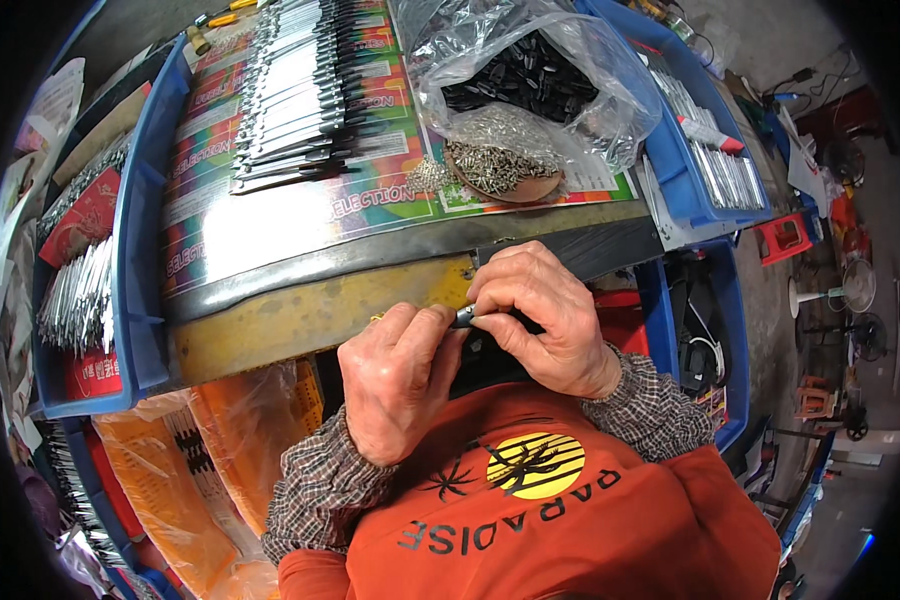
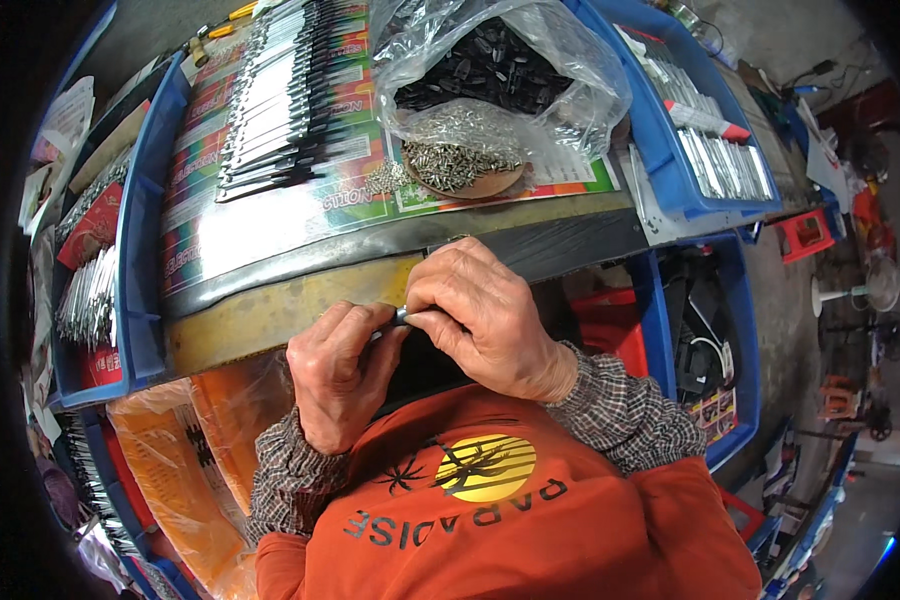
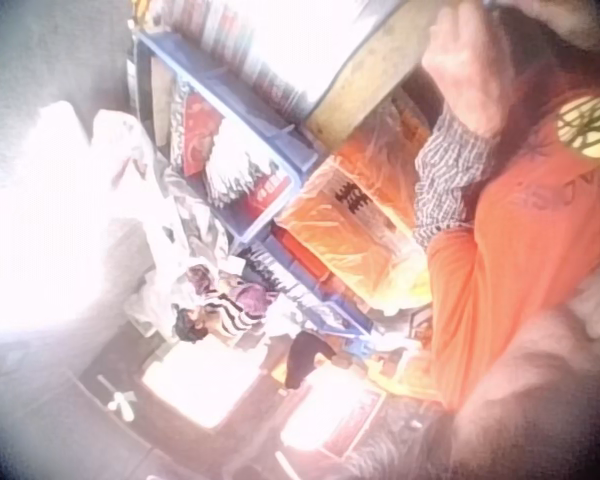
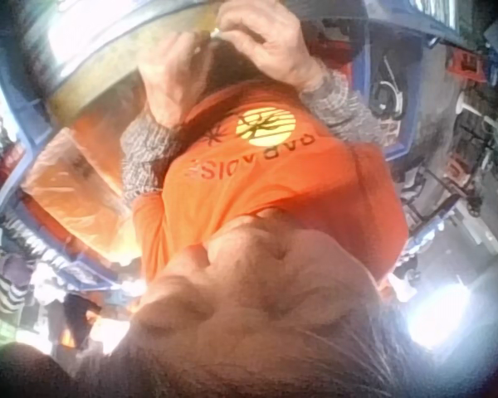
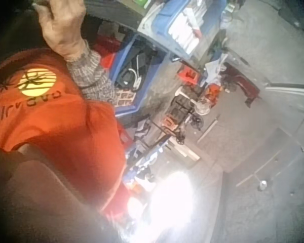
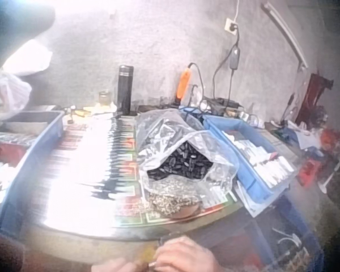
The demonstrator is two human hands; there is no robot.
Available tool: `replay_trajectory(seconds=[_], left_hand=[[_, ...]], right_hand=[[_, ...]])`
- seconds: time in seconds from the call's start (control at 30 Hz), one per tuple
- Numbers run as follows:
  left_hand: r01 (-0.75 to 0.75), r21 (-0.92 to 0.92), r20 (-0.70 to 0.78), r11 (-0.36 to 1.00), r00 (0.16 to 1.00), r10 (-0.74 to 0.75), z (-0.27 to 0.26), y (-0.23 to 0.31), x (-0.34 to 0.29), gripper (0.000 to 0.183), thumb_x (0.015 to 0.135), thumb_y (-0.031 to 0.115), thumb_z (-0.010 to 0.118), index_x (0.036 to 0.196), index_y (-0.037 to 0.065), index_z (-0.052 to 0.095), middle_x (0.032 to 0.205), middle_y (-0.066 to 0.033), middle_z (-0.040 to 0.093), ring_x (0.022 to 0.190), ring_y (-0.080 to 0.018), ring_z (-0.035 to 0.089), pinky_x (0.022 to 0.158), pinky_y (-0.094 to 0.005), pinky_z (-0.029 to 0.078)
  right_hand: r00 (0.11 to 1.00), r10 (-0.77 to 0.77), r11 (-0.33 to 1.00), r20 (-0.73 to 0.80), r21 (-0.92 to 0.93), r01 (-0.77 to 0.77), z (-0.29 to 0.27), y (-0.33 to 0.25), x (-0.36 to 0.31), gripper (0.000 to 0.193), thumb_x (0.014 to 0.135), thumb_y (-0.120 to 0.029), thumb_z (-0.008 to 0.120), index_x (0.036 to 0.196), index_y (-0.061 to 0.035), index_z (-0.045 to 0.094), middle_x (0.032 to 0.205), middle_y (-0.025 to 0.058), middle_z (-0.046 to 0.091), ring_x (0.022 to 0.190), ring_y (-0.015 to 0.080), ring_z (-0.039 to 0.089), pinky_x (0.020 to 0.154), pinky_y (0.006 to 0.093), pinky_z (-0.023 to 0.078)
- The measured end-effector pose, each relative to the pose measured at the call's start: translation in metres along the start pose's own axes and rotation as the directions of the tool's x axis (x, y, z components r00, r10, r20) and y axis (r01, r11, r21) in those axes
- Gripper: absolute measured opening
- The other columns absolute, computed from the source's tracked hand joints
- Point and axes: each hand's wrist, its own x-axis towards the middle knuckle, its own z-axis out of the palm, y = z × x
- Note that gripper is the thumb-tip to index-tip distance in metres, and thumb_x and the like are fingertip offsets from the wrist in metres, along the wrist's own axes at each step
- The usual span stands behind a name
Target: The person assembles wiper components by taking metal strips from trays, joining them together, attaching a plastic clip onto each pair by hand, and placing the assembled pieces in a row on the table.
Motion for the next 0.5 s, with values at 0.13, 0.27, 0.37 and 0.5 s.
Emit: replay_trajectory(seconds=[0.13,0.27,0.37,0.5], left_hand=[[-0.01,0.033,-0.002,0.999,1.0,0.01,0.0,-0.001,0.0,0.019,0.071,0.004,0.072,0.085,0.006,0.06,0.067,-0.0087,0.049,0.056,-0.0273,0.053,0.05,-0.0374,0.043],[-0.014,0.053,0.001,0.998,1.0,0.014,0.001,-0.002,-0.001,0.019,0.07,0.004,0.072,0.084,0.006,0.059,0.067,-0.0085,0.049,0.056,-0.0268,0.053,0.05,-0.037,0.044],[-0.033,0.063,-0.005,0.997,0.999,0.033,0.002,-0.002,-0.001,0.02,0.069,0.004,0.072,0.085,0.006,0.059,0.067,-0.0083,0.049,0.056,-0.0264,0.053,0.05,-0.0368,0.044],[-0.046,0.059,-0.008,0.997,0.999,0.047,0.003,-0.003,-0.001,0.021,0.069,0.004,0.072,0.086,0.006,0.06,0.068,-0.0081,0.049,0.057,-0.0262,0.053,0.05,-0.0366,0.044]], right_hand=[[0.992,-0.124,0.983,-0.036,-0.139,0.118,0.005,-0.001,-0.002,0.018,0.072,-0.004,0.072,0.085,-0.0015,0.06,0.088,0.0106,0.062,0.08,0.0282,0.059,0.071,0.0364,0.049],[0.978,-0.204,0.957,-0.05,-0.221,0.188,0.009,0.0,-0.005,0.023,0.068,-0.002,0.072,0.089,-0.0003,0.061,0.089,0.0113,0.061,0.078,0.0286,0.06,0.066,0.0358,0.05],[0.968,-0.248,0.931,-0.041,-0.284,0.227,0.01,0.003,-0.008,0.025,0.066,-0.003,0.072,0.089,-0.0013,0.062,0.091,0.009,0.06,0.081,0.0269,0.062,0.065,0.0334,0.053],[0.959,-0.283,0.91,-0.004,-0.317,0.267,0.007,0.003,-0.012,0.028,0.066,0.0,0.072,0.092,-0.0012,0.063,0.092,0.0107,0.063,0.08,0.0286,0.061,0.065,0.0344,0.053]])
